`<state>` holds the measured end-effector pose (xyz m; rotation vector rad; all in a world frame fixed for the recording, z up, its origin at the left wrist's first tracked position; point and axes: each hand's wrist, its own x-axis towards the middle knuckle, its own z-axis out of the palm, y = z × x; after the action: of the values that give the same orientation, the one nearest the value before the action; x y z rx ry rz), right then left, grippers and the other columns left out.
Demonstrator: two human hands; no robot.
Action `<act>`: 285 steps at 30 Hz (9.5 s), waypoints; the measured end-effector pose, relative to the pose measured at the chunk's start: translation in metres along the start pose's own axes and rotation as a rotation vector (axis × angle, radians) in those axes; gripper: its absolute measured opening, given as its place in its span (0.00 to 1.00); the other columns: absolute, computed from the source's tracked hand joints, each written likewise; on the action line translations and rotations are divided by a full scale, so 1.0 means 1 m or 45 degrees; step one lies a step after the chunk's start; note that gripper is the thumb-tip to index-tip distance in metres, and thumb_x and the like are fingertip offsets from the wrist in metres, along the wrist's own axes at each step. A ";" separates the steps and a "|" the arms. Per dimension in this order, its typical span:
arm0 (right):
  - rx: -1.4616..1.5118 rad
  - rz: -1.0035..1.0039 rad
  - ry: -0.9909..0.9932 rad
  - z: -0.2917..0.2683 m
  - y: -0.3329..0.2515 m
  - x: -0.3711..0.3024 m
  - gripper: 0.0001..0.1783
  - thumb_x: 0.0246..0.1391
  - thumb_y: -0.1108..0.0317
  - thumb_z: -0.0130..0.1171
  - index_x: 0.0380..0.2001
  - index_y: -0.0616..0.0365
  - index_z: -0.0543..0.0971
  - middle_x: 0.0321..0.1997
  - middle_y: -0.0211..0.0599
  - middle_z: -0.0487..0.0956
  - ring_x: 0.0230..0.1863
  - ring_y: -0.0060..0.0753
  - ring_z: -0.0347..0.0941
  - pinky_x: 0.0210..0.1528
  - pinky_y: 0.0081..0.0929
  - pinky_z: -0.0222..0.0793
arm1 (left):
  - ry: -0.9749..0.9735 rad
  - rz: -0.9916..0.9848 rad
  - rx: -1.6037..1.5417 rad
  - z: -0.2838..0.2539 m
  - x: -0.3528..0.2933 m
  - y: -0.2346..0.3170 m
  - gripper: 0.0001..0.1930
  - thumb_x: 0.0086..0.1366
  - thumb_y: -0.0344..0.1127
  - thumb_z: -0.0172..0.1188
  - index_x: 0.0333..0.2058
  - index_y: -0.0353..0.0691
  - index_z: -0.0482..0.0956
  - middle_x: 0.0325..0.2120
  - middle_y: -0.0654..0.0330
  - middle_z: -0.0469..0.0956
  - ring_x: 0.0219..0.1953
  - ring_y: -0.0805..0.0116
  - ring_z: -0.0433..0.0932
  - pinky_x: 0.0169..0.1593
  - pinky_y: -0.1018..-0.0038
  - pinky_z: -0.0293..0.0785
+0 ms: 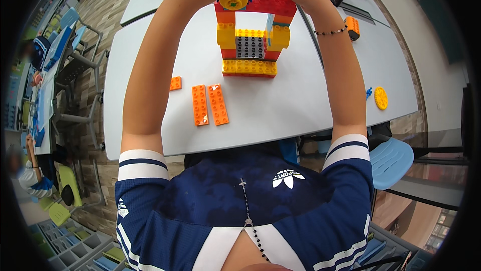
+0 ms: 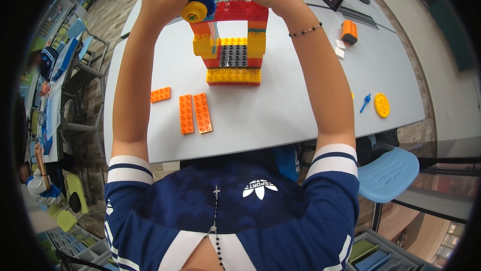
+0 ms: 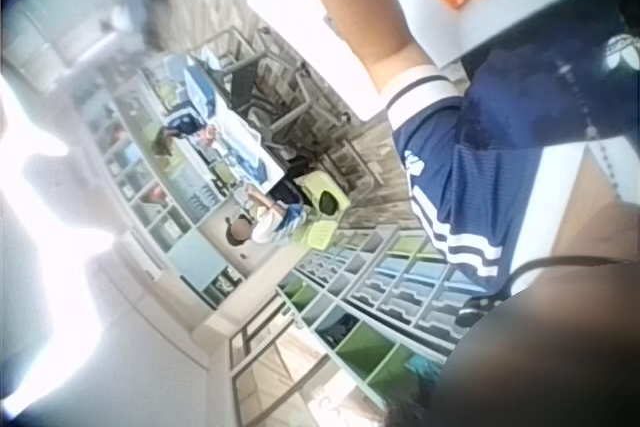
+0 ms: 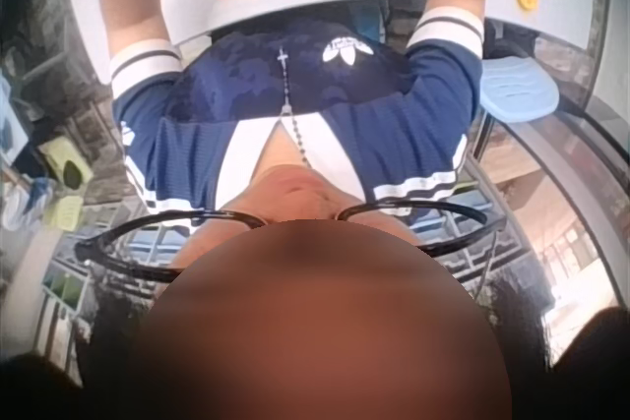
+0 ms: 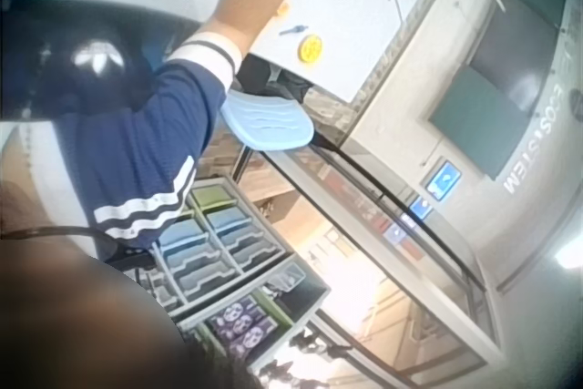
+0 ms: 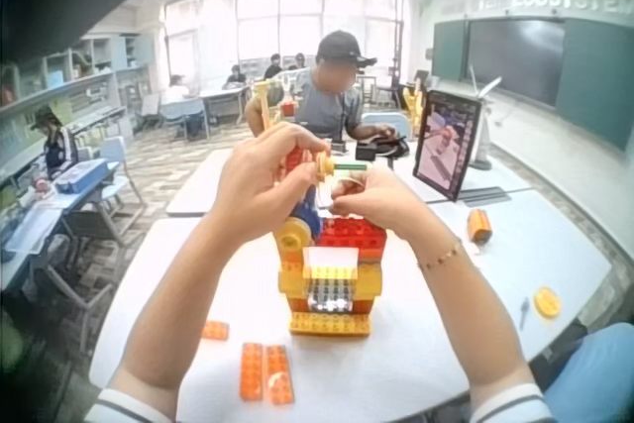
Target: The person assembles a colorful educational construction kit using plastic bricks, gears, and rods. They attach a motor unit to the structure and connect a yellow gear to the motor shaft, following a digital guide displayed on a tablet.
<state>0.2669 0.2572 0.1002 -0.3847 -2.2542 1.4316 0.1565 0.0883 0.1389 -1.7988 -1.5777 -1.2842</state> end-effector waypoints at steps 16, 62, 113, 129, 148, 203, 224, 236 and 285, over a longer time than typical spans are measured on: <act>0.070 0.011 -0.085 0.000 0.000 0.002 0.07 0.40 0.79 0.64 0.25 0.59 0.77 0.26 0.26 0.76 0.30 0.18 0.73 0.34 0.18 0.69 | 0.008 0.010 -0.001 0.001 0.000 -0.001 0.08 0.55 0.32 0.57 0.34 0.37 0.78 0.26 0.57 0.78 0.27 0.66 0.78 0.32 0.74 0.71; -0.881 -1.129 0.808 0.032 -0.011 -0.095 0.15 0.44 0.66 0.63 0.35 0.58 0.73 0.30 0.37 0.73 0.34 0.38 0.71 0.37 0.32 0.69 | 0.034 0.021 0.050 -0.001 0.000 0.004 0.07 0.55 0.34 0.58 0.32 0.39 0.78 0.23 0.58 0.75 0.24 0.64 0.75 0.31 0.70 0.69; -0.503 -0.175 0.591 0.033 -0.044 -0.150 0.09 0.52 0.65 0.61 0.33 0.58 0.80 0.34 0.32 0.79 0.30 0.23 0.72 0.31 0.20 0.68 | 0.017 0.036 -0.010 -0.002 -0.006 -0.007 0.10 0.60 0.34 0.48 0.39 0.43 0.75 0.23 0.61 0.78 0.27 0.65 0.76 0.41 0.69 0.63; 0.301 -0.190 0.184 0.019 -0.011 -0.027 0.12 0.55 0.65 0.62 0.38 0.64 0.81 0.32 0.34 0.82 0.38 0.20 0.75 0.43 0.21 0.71 | 0.059 0.107 -0.020 -0.002 -0.003 -0.005 0.07 0.58 0.30 0.49 0.35 0.44 0.74 0.31 0.64 0.80 0.29 0.67 0.76 0.38 0.70 0.60; 0.171 -0.324 0.387 0.020 -0.005 -0.013 0.11 0.55 0.64 0.62 0.32 0.62 0.80 0.27 0.27 0.78 0.31 0.16 0.69 0.36 0.17 0.66 | 0.098 0.083 -0.019 0.001 -0.002 -0.003 0.07 0.56 0.29 0.50 0.32 0.44 0.76 0.35 0.66 0.82 0.27 0.74 0.76 0.35 0.74 0.57; -0.809 -0.423 0.615 -0.012 -0.030 -0.088 0.09 0.50 0.64 0.60 0.30 0.57 0.82 0.31 0.39 0.79 0.37 0.40 0.74 0.44 0.35 0.68 | 0.310 -0.078 -0.066 -0.029 -0.045 0.001 0.22 0.63 0.39 0.47 0.54 0.38 0.70 0.58 0.51 0.68 0.63 0.56 0.62 0.66 0.63 0.50; -0.847 0.902 1.324 -0.176 0.235 -0.097 0.42 0.34 0.42 0.70 0.43 0.69 0.74 0.41 0.52 0.79 0.41 0.45 0.79 0.44 0.35 0.73 | 0.197 -0.105 -0.033 -0.030 -0.043 -0.008 0.21 0.62 0.38 0.49 0.54 0.41 0.71 0.58 0.51 0.67 0.63 0.55 0.62 0.65 0.61 0.53; 0.659 -0.229 0.961 -0.178 0.135 -0.089 0.25 0.47 0.69 0.59 0.50 0.64 0.69 0.42 0.43 0.75 0.39 0.33 0.76 0.40 0.27 0.77 | 0.112 -0.336 -0.460 -0.002 -0.038 -0.021 0.30 0.58 0.37 0.55 0.60 0.40 0.63 0.61 0.53 0.63 0.63 0.56 0.62 0.66 0.61 0.54; 0.683 0.029 0.312 0.037 0.054 -0.276 0.39 0.34 0.69 0.74 0.52 0.58 0.67 0.49 0.32 0.71 0.52 0.23 0.68 0.56 0.24 0.63 | -1.028 -0.587 -1.275 0.088 -0.133 0.089 0.39 0.48 0.35 0.73 0.56 0.35 0.60 0.49 0.55 0.68 0.54 0.66 0.68 0.56 0.69 0.66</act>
<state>0.4866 0.1263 -0.0216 -0.3817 -1.6008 1.8122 0.2800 0.0631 0.0073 -2.9593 -2.0130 -1.9293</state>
